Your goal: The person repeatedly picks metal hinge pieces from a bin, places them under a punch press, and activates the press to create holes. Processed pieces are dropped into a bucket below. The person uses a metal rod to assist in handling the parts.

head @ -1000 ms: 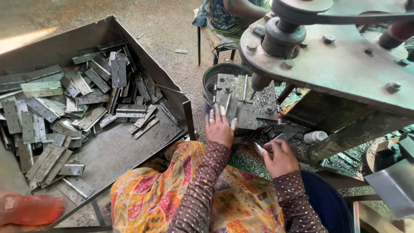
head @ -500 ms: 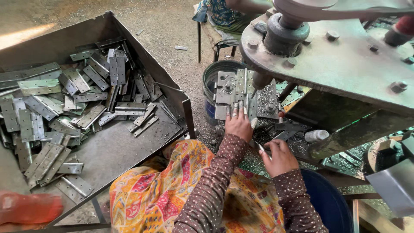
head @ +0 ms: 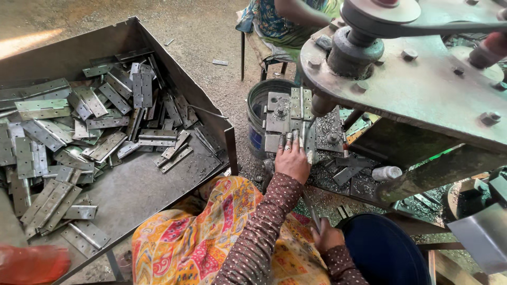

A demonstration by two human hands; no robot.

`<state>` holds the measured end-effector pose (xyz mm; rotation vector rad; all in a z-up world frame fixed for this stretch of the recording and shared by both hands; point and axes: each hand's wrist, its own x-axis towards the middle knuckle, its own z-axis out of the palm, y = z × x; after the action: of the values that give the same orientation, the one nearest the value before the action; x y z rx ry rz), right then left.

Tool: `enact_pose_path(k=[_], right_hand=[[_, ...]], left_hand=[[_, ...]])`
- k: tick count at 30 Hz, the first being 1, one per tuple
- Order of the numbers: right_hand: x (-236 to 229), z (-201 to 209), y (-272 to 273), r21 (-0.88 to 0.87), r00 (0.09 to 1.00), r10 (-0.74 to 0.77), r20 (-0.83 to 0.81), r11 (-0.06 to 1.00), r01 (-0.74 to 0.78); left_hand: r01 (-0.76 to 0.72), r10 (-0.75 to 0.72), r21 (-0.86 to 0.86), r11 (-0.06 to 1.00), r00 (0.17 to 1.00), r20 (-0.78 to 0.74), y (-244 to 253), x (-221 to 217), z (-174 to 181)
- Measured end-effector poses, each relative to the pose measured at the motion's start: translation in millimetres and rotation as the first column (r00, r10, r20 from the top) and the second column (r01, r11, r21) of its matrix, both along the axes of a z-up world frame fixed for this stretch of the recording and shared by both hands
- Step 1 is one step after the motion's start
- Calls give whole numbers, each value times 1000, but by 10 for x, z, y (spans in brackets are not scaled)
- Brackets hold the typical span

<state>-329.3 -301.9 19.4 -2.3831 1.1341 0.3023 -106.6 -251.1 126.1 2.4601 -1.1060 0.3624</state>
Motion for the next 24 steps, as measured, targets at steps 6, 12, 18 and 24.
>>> enact_pose_path(k=[6, 12, 18, 24], right_hand=[[-113, -408, -178, 26, 996, 84, 16, 996, -84], [359, 432, -592, -162, 945, 243, -219, 946, -280], [248, 326, -495, -149, 973, 206, -106, 964, -221], [-157, -670, -225, -198, 987, 140, 80, 973, -122]], left_hand=[[46, -42, 38, 998, 996, -82, 80, -39, -131], [16, -7, -69, 997, 991, 133, -7, 62, -200], [-26, 22, 60, 998, 997, 71, -255, 259, -187], [21, -21, 23, 1000, 999, 25, -115, 170, -167]])
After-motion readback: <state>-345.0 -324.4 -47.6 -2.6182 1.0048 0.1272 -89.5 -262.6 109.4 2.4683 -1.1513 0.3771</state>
